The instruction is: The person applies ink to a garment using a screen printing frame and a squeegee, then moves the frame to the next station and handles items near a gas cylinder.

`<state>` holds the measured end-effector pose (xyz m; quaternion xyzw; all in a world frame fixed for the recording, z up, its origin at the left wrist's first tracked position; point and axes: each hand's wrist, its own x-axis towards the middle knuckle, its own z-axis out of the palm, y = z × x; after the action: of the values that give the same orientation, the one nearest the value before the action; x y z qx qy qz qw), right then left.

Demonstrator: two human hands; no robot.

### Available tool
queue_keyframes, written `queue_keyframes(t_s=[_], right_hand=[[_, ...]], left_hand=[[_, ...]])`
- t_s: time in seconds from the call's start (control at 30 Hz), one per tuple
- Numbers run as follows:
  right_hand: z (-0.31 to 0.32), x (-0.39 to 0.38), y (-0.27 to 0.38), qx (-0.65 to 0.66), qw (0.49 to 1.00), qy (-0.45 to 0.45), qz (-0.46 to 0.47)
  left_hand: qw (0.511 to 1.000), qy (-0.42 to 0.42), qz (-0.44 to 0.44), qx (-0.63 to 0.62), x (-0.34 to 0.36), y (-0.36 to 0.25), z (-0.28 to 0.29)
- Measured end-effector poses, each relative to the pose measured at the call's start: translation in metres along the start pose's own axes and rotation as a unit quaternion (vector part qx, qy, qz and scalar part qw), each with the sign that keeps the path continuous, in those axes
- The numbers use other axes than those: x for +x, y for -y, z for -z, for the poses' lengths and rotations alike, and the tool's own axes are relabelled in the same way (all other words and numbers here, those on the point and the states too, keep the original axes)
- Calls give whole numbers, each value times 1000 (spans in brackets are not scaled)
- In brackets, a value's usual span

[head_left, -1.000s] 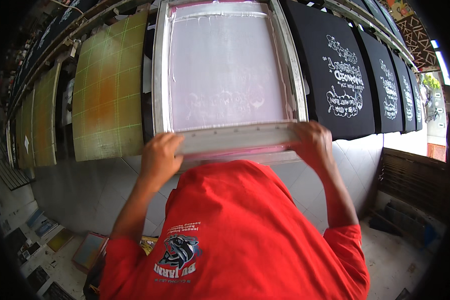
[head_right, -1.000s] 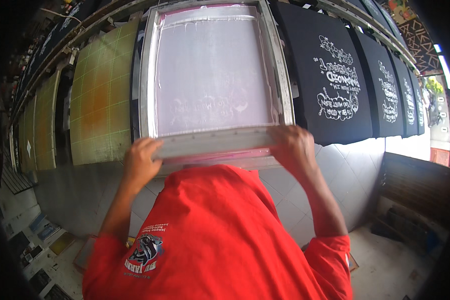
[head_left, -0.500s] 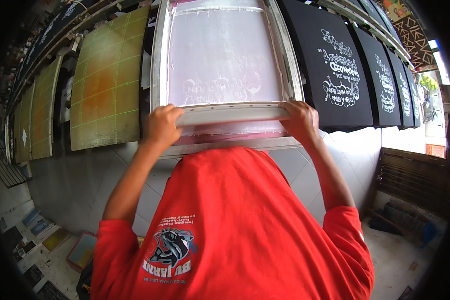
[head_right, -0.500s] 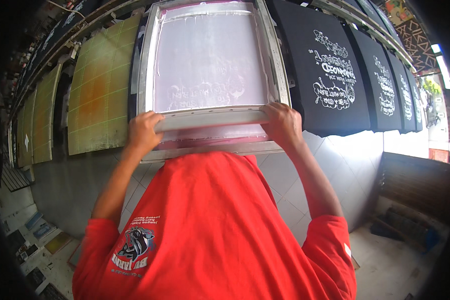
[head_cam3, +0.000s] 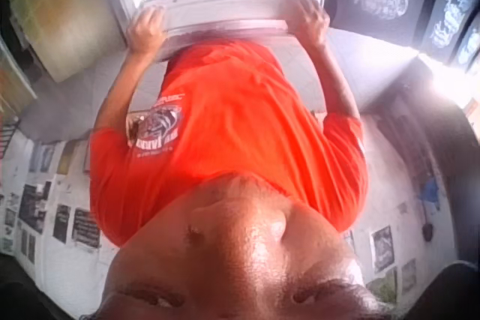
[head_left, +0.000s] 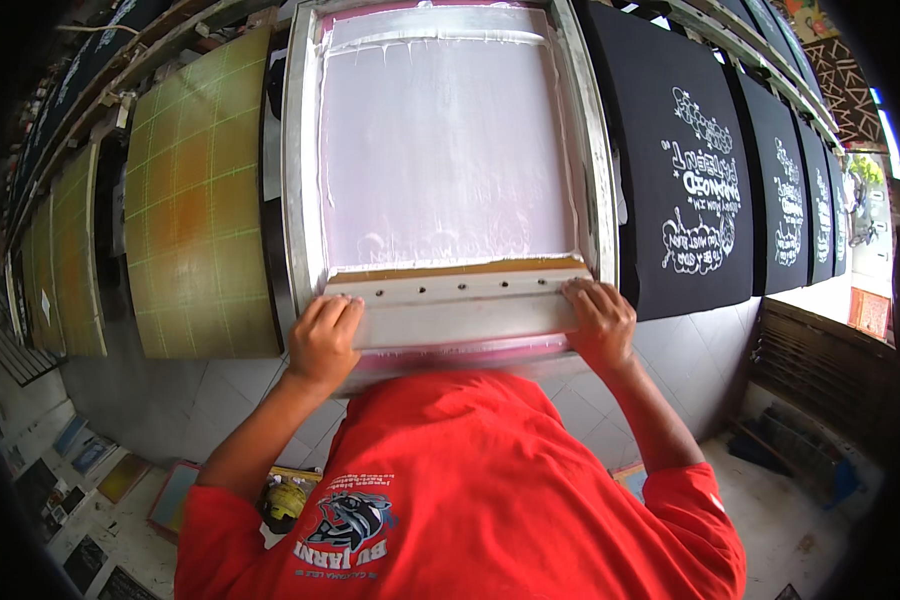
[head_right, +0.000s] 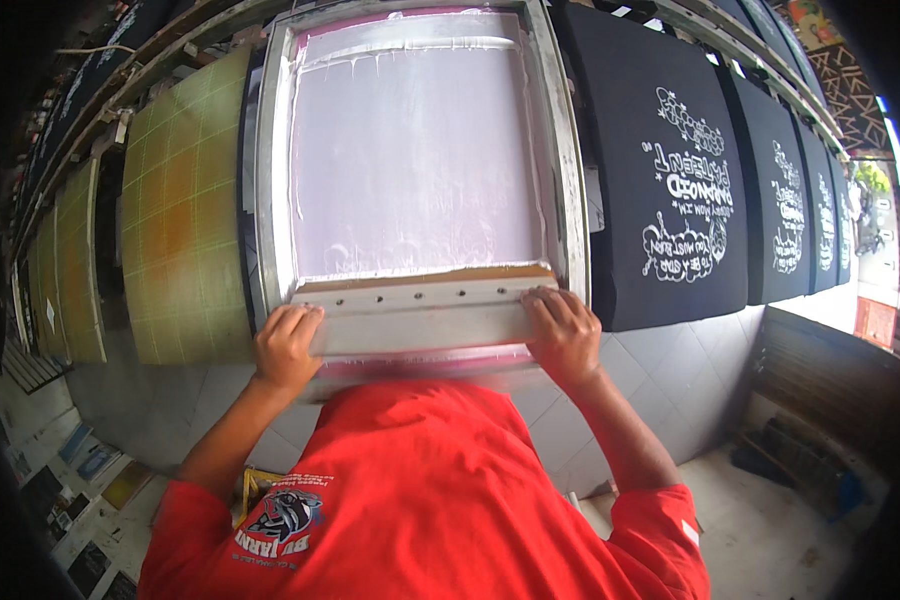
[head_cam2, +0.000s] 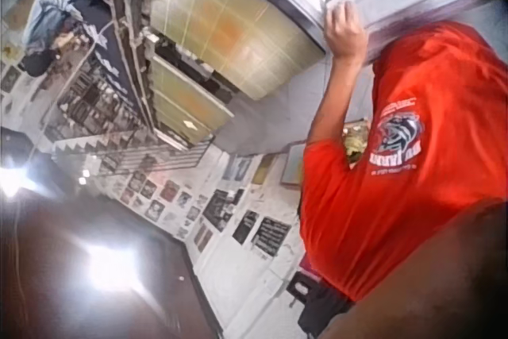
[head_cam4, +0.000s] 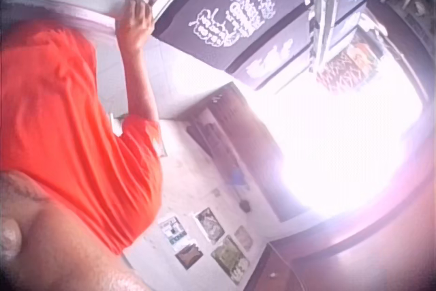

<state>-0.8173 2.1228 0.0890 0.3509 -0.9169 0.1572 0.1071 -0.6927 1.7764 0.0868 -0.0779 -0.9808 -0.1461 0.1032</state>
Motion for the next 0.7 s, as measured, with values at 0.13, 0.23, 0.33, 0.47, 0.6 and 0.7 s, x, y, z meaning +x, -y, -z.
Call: queue_keyframes(t_s=[0.13,0.23,0.33,0.47,0.6,0.7], right_hand=[[-19,67,-35,18,999,30,8],[-38,115,-60,12,1000,20,6],[-55,169,-87,-7,1000,7,30],[-75,240,-121,-45,998,-13,45],[-67,303,-144,-49,997,41,37],[-49,346,-151,-90,985,150,7]], left_hand=[[1000,-18,-3,14,61,44,-14],[999,-15,7,28,107,77,-23],[998,-23,16,49,158,109,-29],[997,2,44,62,232,147,-30],[999,-24,13,35,290,172,-25],[998,54,31,-18,324,190,-3]])
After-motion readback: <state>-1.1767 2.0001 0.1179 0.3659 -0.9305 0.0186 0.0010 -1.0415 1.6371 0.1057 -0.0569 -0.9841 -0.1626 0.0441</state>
